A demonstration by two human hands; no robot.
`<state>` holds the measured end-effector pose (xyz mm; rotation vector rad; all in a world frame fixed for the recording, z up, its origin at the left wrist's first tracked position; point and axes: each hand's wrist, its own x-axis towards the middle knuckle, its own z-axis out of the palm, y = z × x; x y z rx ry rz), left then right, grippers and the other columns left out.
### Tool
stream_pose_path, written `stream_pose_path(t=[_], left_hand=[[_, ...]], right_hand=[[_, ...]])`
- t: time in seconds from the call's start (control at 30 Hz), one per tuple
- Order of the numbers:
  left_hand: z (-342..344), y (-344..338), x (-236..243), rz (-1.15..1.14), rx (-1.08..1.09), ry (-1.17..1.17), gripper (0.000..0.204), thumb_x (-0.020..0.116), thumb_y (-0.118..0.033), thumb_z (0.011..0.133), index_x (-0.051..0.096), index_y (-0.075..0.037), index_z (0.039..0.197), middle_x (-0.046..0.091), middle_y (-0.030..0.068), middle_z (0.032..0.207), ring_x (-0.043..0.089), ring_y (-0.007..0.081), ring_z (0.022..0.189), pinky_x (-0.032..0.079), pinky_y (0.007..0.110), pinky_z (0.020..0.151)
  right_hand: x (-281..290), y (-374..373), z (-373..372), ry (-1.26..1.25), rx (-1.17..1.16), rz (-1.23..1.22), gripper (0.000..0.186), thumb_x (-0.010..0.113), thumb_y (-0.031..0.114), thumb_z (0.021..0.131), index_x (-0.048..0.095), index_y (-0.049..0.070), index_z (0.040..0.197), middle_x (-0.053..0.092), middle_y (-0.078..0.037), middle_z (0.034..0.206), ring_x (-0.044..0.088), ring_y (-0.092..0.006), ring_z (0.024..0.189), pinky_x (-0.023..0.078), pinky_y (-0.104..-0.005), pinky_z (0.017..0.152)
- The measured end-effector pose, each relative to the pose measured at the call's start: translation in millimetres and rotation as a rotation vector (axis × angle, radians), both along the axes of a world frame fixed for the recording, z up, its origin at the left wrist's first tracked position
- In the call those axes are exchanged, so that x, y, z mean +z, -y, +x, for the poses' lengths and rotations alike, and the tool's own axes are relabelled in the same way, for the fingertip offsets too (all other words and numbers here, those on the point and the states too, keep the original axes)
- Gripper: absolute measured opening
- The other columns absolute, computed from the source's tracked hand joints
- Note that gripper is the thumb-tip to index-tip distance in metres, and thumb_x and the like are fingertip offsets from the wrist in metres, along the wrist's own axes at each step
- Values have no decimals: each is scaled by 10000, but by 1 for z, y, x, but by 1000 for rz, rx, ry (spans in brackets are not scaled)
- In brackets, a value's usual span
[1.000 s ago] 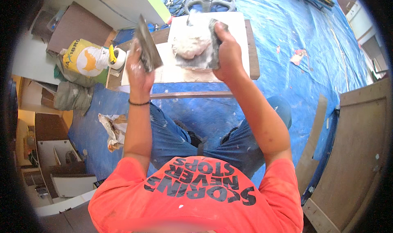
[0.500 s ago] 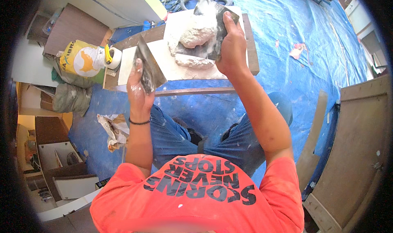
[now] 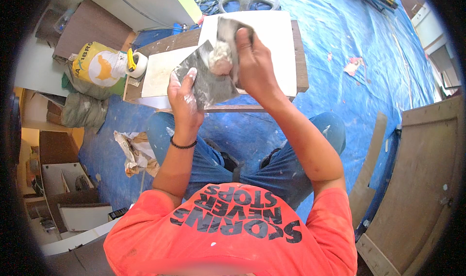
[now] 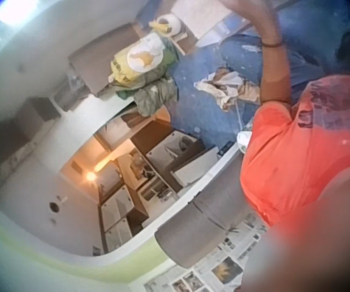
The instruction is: The person mixes white plaster on a board using two trowels, then applies the plaster to the ceiling in a room under renovation. The person repeatedly scrapes and smooths the material before spreading it on the ceiling surface.
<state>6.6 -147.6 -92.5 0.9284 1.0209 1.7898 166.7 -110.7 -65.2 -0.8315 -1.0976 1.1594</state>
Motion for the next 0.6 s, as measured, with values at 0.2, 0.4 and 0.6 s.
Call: stream_pose_path(t=[0.2, 0.4, 0.6], left_hand=[[-31, -47, 2, 251, 218, -363, 331, 575, -26, 991, 513, 40, 1310, 635, 144, 1232, 632, 198, 1043, 521, 346, 942], [-33, -30, 32, 419, 522, -791, 248, 636, -111, 1009, 613, 41, 1203, 655, 191, 1200, 662, 300, 1063, 522, 412, 949], [-4, -2, 32, 1016, 156, -1156, 196, 538, -104, 1054, 611, -52, 1228, 677, 207, 1178, 659, 383, 1058, 502, 525, 951]], right_hand=[[-9, 5, -5, 319, 91, 74, 521, 429, 417, 1107, 626, -49, 1232, 698, -272, 1130, 666, -378, 1069, 480, -425, 949], [-22, -8, -14, -7, -68, -152, 515, 417, 418, 1109, 605, -22, 1299, 662, -175, 1283, 651, -307, 1142, 507, -418, 972], [-5, -1, -2, -859, 371, -464, 414, 398, 343, 1107, 515, 37, 1361, 658, -136, 1243, 694, -259, 1056, 565, -445, 974]])
